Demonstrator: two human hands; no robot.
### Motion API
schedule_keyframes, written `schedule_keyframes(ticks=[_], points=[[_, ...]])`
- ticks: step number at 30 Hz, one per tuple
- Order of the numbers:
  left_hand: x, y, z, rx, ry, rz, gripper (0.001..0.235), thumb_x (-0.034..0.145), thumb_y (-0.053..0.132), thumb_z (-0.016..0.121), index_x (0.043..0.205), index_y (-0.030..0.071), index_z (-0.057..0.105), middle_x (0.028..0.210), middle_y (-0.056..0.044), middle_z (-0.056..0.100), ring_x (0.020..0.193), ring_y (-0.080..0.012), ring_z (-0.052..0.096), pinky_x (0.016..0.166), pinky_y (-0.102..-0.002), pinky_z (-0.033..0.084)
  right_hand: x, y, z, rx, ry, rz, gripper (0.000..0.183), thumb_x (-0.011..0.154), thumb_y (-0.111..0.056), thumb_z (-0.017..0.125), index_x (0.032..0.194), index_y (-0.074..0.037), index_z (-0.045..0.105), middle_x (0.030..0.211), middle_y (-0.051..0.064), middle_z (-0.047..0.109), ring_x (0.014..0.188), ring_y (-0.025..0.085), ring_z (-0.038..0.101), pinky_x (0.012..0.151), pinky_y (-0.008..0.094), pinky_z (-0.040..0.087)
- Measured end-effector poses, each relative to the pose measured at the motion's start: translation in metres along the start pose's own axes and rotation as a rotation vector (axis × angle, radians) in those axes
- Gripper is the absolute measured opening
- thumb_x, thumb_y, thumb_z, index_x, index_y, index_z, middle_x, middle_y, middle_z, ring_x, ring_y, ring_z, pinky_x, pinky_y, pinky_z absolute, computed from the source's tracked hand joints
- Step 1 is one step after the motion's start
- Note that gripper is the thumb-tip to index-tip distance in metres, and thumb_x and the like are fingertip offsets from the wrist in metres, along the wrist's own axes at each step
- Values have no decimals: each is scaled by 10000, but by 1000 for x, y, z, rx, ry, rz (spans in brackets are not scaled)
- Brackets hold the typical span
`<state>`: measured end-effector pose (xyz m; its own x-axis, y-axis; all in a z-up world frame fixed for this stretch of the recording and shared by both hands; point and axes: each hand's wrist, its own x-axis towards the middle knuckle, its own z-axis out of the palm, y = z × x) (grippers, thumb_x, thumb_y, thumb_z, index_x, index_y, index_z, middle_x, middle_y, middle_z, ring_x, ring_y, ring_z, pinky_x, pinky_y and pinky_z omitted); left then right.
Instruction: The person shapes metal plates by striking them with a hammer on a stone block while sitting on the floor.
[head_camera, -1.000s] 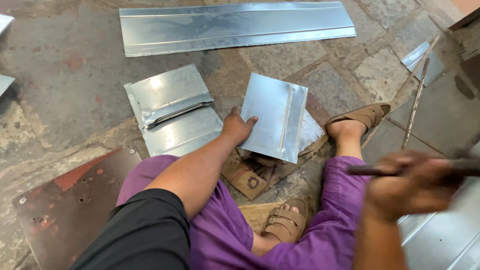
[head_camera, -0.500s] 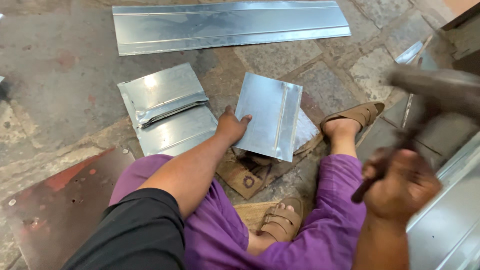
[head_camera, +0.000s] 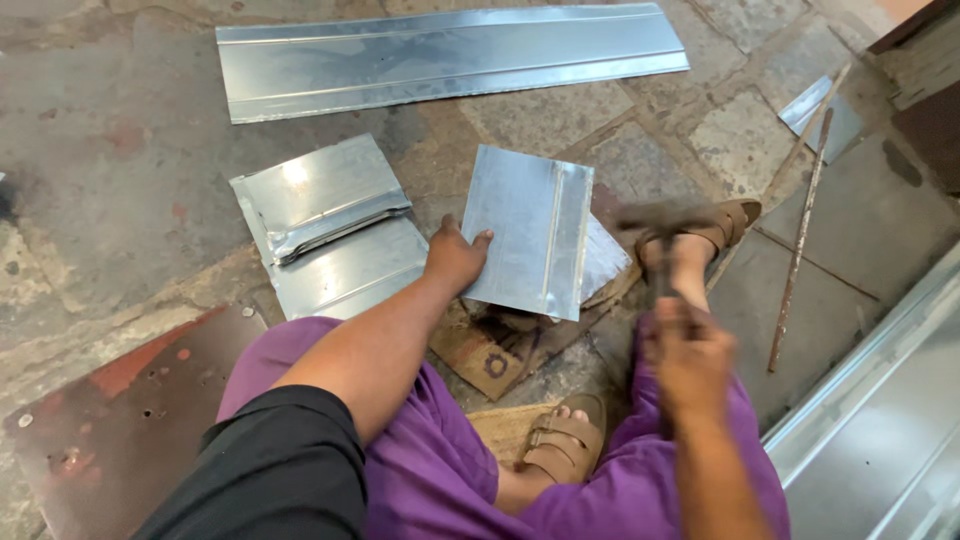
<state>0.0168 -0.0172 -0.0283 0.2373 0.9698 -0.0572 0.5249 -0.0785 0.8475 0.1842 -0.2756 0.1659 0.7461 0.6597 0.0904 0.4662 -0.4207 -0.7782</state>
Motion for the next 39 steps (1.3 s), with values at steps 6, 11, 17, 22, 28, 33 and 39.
schedule_keyframes(ticks=[6,11,17,22,28,33,39], points=[[3,2,3,-34,15,-16,620,861,382,761,1182,-98,536,1147,-339,673,1085,-488,657,941,-492,530,-7,-4,-39,618,197,-481,430,1084,-456,633,1189,-39,658,798,33,601,615,111,553,560,264,451],[-1,-1,-2,-43,-2,-14,628,864,387,750,1210,-88,527,1138,-334,682,1084,-479,665,947,-482,533,-22,35,34,-215,204,-644,332,1113,-346,603,972,-54,672,757,120,629,677,262,607,649,377,474],[2,-2,-2,-40,19,6,661,853,389,765,1204,-104,500,1149,-322,687,1088,-471,665,946,-475,531,-30,55,34,-164,-85,-214,371,997,-271,668,1304,-69,717,690,189,621,598,287,596,571,397,478],[5,-3,1,-59,-6,-23,628,857,377,772,1195,-89,521,1173,-317,684,1112,-465,662,962,-466,530,-37,59,40,-96,-73,-400,337,1002,-240,632,1266,-46,709,645,127,623,537,205,600,543,367,476],[7,5,-9,-69,-20,-98,650,858,359,780,1253,-80,507,1218,-307,659,1136,-440,650,968,-451,515,-30,68,51,51,-289,-2,359,970,-260,666,1227,-18,724,639,66,657,538,143,581,482,299,466],[13,22,-29,-138,-167,-185,567,892,354,742,1260,-48,585,1196,-250,700,1088,-355,696,942,-412,536,-46,75,9,628,-336,668,223,973,-252,592,1057,-64,678,575,4,504,422,120,395,384,284,305],[11,56,-48,-447,-354,-134,415,956,297,637,1229,-14,662,1107,-192,765,933,-265,711,828,-401,557,-50,150,20,995,-471,1019,324,963,-369,672,872,-110,501,578,-44,379,406,88,323,357,254,264]])
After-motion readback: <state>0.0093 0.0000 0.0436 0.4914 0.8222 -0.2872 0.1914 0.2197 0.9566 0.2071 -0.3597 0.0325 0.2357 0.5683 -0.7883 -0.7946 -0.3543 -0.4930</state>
